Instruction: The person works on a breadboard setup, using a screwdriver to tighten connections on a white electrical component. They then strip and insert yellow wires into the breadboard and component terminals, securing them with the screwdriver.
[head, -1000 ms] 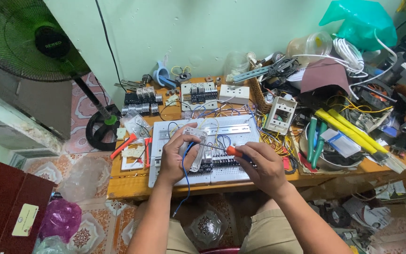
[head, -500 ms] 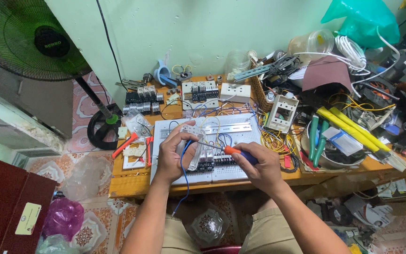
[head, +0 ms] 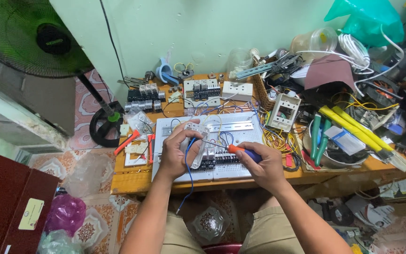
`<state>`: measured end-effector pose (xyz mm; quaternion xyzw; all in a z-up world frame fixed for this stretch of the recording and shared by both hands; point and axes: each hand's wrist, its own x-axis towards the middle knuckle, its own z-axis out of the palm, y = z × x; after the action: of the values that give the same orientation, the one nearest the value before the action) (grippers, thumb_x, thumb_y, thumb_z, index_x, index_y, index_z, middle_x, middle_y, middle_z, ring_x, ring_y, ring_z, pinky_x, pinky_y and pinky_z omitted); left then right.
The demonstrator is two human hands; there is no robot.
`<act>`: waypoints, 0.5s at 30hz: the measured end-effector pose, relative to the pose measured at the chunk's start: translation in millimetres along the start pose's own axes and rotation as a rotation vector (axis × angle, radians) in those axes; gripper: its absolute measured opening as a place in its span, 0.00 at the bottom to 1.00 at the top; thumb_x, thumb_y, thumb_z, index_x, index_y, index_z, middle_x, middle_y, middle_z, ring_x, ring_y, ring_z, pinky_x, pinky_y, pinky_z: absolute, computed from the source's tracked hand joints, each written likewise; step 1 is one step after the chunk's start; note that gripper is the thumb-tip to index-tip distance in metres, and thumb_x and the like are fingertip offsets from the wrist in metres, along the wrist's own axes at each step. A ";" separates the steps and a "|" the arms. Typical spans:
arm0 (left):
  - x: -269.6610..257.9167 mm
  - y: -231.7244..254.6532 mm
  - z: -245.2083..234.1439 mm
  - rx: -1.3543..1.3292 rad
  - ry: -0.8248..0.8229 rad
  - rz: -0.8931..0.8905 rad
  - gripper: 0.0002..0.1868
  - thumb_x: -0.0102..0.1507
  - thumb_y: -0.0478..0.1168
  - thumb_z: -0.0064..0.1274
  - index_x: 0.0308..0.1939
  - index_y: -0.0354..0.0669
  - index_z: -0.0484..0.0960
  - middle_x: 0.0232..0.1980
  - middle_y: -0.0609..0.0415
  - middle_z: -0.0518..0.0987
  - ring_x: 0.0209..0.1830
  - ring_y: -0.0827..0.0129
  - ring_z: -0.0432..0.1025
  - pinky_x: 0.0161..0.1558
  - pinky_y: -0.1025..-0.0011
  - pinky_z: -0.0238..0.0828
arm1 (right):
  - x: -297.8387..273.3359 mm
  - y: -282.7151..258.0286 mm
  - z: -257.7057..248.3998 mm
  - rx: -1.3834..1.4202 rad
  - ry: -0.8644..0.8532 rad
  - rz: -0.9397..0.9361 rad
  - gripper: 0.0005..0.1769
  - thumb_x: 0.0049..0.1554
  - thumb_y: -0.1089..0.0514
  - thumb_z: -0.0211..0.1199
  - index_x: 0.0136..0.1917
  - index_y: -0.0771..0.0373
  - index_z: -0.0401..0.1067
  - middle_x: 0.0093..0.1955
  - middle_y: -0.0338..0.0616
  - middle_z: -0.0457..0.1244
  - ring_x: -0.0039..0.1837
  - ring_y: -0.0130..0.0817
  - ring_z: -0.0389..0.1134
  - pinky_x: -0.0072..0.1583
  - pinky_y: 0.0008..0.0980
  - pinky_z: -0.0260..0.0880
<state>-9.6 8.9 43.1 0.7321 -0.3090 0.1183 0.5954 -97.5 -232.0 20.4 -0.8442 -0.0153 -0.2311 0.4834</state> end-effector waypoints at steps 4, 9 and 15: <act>-3.4 -9.6 1.7 0.010 0.003 -0.018 0.05 0.63 0.43 0.59 0.41 0.50 0.87 0.58 0.43 0.82 0.54 0.44 0.78 0.58 0.53 0.72 | 1.8 0.9 -6.1 0.037 -0.039 0.051 0.10 0.56 0.52 0.71 0.49 0.56 0.83 0.39 0.52 0.73 0.45 0.51 0.76 0.48 0.44 0.73; -11.1 -26.9 0.2 0.024 0.179 -0.141 0.07 0.64 0.44 0.61 0.43 0.49 0.88 0.52 0.43 0.82 0.50 0.49 0.79 0.56 0.54 0.73 | -5.5 14.8 -14.7 0.157 0.106 0.149 0.12 0.60 0.51 0.68 0.56 0.54 0.83 0.40 0.47 0.72 0.42 0.30 0.70 0.48 0.30 0.70; -34.8 -19.2 0.0 -0.118 0.266 -0.379 0.12 0.64 0.49 0.57 0.49 0.53 0.84 0.67 0.44 0.79 0.83 0.41 0.50 0.75 0.44 0.48 | -48.5 74.4 15.9 0.792 -0.122 0.541 0.20 0.53 0.53 0.70 0.57 0.61 0.79 0.45 0.45 0.69 0.50 0.42 0.67 0.57 0.48 0.68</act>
<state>-25.4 21.7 9.0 0.7188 -0.0915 0.0814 0.6843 -116.3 -248.9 -66.2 -0.5810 0.0899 -0.0236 0.8086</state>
